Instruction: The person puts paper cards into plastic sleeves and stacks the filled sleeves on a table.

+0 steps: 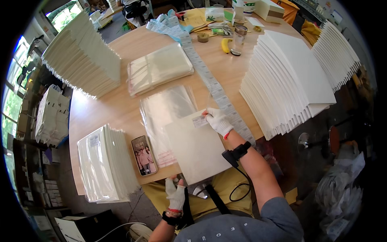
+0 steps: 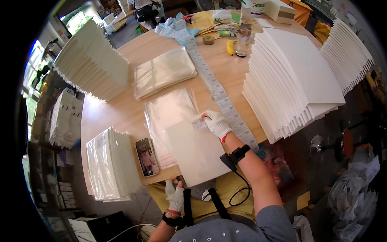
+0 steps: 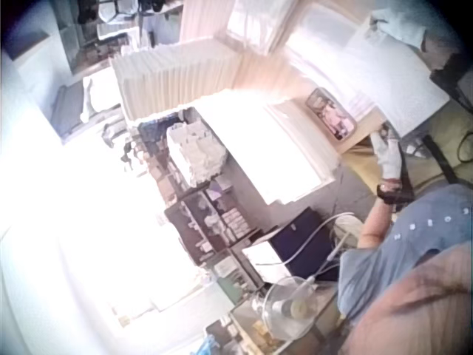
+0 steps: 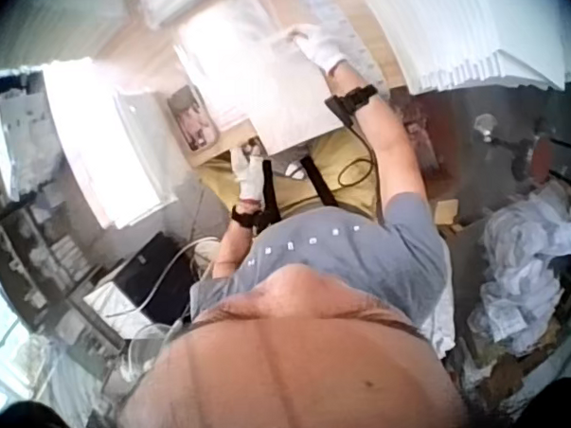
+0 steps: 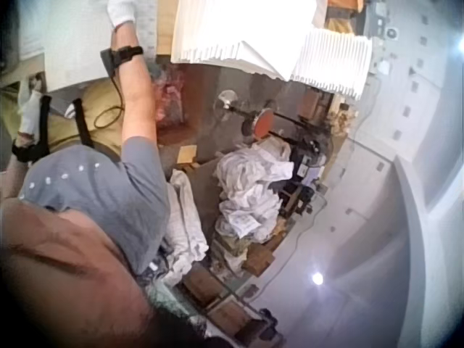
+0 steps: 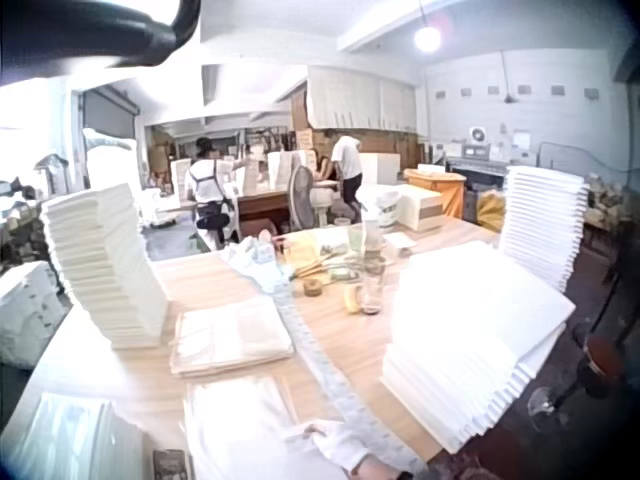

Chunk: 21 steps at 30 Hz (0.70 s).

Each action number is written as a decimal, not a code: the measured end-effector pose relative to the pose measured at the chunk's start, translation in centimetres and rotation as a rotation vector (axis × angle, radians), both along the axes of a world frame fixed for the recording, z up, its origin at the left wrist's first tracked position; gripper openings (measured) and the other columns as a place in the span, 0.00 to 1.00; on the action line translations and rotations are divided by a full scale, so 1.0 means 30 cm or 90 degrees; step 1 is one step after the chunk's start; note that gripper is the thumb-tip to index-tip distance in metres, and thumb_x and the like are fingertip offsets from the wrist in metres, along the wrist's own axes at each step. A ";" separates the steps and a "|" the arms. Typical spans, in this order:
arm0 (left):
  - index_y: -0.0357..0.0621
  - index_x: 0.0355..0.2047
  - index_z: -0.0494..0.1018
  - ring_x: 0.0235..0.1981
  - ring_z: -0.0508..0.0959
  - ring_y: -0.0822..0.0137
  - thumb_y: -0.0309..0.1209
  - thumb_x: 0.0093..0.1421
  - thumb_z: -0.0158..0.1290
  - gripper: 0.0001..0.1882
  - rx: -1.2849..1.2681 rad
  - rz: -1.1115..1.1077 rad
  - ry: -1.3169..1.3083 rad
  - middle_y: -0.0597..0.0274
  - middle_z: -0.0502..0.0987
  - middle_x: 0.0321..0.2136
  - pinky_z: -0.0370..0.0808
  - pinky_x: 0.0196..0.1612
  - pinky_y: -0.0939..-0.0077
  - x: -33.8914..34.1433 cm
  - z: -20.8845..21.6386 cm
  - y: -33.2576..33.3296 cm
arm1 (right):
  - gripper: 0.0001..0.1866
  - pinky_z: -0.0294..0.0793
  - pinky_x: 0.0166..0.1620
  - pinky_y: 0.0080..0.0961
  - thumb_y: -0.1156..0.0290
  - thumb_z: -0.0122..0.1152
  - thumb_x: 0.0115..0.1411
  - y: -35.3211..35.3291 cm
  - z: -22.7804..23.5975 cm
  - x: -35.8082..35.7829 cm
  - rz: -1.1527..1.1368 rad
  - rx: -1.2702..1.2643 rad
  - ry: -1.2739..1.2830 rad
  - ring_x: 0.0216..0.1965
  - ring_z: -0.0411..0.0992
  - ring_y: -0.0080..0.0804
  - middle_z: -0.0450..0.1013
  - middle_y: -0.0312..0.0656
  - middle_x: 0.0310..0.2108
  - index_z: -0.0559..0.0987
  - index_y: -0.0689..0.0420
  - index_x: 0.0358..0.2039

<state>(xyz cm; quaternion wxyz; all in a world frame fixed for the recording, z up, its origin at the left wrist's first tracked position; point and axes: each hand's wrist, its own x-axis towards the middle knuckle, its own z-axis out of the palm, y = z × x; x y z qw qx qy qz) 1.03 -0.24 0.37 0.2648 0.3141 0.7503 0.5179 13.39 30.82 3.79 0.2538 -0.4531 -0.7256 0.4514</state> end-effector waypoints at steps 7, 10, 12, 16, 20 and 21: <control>0.39 0.42 0.68 0.28 0.74 0.75 0.34 0.61 0.53 0.13 -0.099 -0.061 -0.508 0.65 0.74 0.33 0.72 0.30 0.80 0.036 -0.058 -0.024 | 0.14 0.71 0.38 0.38 0.64 0.56 0.54 -0.017 -0.042 -0.086 0.000 0.204 -0.247 0.37 0.73 0.48 0.74 0.50 0.32 0.73 0.58 0.38; 0.38 0.41 0.69 0.25 0.76 0.73 0.35 0.60 0.53 0.14 -0.102 -0.100 -0.462 0.62 0.76 0.32 0.75 0.28 0.81 0.042 -0.037 -0.013 | 0.17 0.71 0.37 0.42 0.60 0.56 0.54 -0.017 0.035 -0.047 -0.084 0.203 -0.350 0.37 0.72 0.50 0.74 0.50 0.32 0.70 0.57 0.39; 0.38 0.41 0.68 0.25 0.76 0.72 0.35 0.60 0.53 0.14 -0.098 -0.075 -0.527 0.61 0.76 0.32 0.76 0.28 0.80 0.040 0.101 0.024 | 0.17 0.71 0.36 0.46 0.57 0.55 0.54 -0.022 0.059 0.008 -0.103 0.190 -0.381 0.35 0.73 0.51 0.74 0.51 0.31 0.69 0.55 0.38; 0.37 0.41 0.66 0.25 0.77 0.71 0.32 0.61 0.50 0.12 -0.018 -0.127 -0.462 0.60 0.75 0.31 0.76 0.29 0.79 0.010 0.181 0.037 | 0.17 0.70 0.34 0.50 0.52 0.49 0.58 -0.262 0.100 0.214 0.018 0.107 -0.470 0.32 0.73 0.54 0.74 0.52 0.29 0.68 0.54 0.33; 0.35 0.39 0.67 0.24 0.74 0.74 0.28 0.61 0.49 0.09 -0.049 -0.210 -0.153 0.64 0.73 0.27 0.72 0.28 0.80 -0.070 0.321 0.045 | 0.13 0.73 0.35 0.30 0.74 0.50 0.56 -0.437 0.094 0.288 0.079 -0.021 0.005 0.31 0.75 0.34 0.73 0.47 0.29 0.71 0.62 0.43; 0.35 0.37 0.66 0.26 0.73 0.72 0.27 0.60 0.51 0.09 -0.050 -0.188 -0.152 0.63 0.72 0.28 0.71 0.30 0.79 -0.101 0.350 -0.002 | 0.15 0.73 0.34 0.28 0.77 0.49 0.56 -0.469 0.088 0.259 0.104 -0.019 0.035 0.30 0.74 0.32 0.73 0.46 0.29 0.71 0.64 0.44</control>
